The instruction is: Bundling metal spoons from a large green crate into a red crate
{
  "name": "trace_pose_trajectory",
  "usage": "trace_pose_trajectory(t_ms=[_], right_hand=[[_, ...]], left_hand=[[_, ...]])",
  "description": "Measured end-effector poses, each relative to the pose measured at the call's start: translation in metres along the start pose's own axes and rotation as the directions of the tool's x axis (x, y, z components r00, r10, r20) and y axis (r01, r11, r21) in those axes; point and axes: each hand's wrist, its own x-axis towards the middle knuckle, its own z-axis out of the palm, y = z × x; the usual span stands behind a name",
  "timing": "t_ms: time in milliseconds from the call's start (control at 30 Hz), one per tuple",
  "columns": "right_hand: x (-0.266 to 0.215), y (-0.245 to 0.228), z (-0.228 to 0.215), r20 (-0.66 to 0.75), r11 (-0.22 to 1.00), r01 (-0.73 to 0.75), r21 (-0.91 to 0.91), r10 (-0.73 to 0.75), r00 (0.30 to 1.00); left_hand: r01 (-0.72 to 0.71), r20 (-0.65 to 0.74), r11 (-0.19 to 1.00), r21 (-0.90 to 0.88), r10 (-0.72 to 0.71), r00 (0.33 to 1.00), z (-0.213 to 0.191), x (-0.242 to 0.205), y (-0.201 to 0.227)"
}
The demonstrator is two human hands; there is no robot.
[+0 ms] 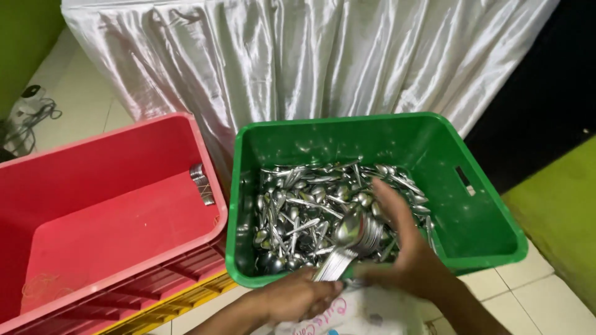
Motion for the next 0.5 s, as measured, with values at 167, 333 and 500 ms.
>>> trace_pose_trajectory(t_ms=[167, 333, 500], right_hand=[[-0.008, 0.037, 0.026, 0.430, 0.271, 0.632, -0.727, -0.538, 0.725], [-0.013, 0.066, 0.024, 0.475, 0.429, 0.685, -0.589, -0.502, 0.723], [-0.025, 0.078, 0.020, 0.182, 0.820, 0.362, -0.444, -0.313, 0.932]], left_hand=[[0.056, 0.119, 0.968, 0.246, -0.088, 0.989, -0.003, -0.002, -0.007], [-0.595, 0.478, 0.623, 0.507, 0.371, 0.796, -0.005, 0.018, -0.024], [0.068, 0.366, 0.946, -0.317, 0.057, 0.929, -0.026, -0.017, 0.039]])
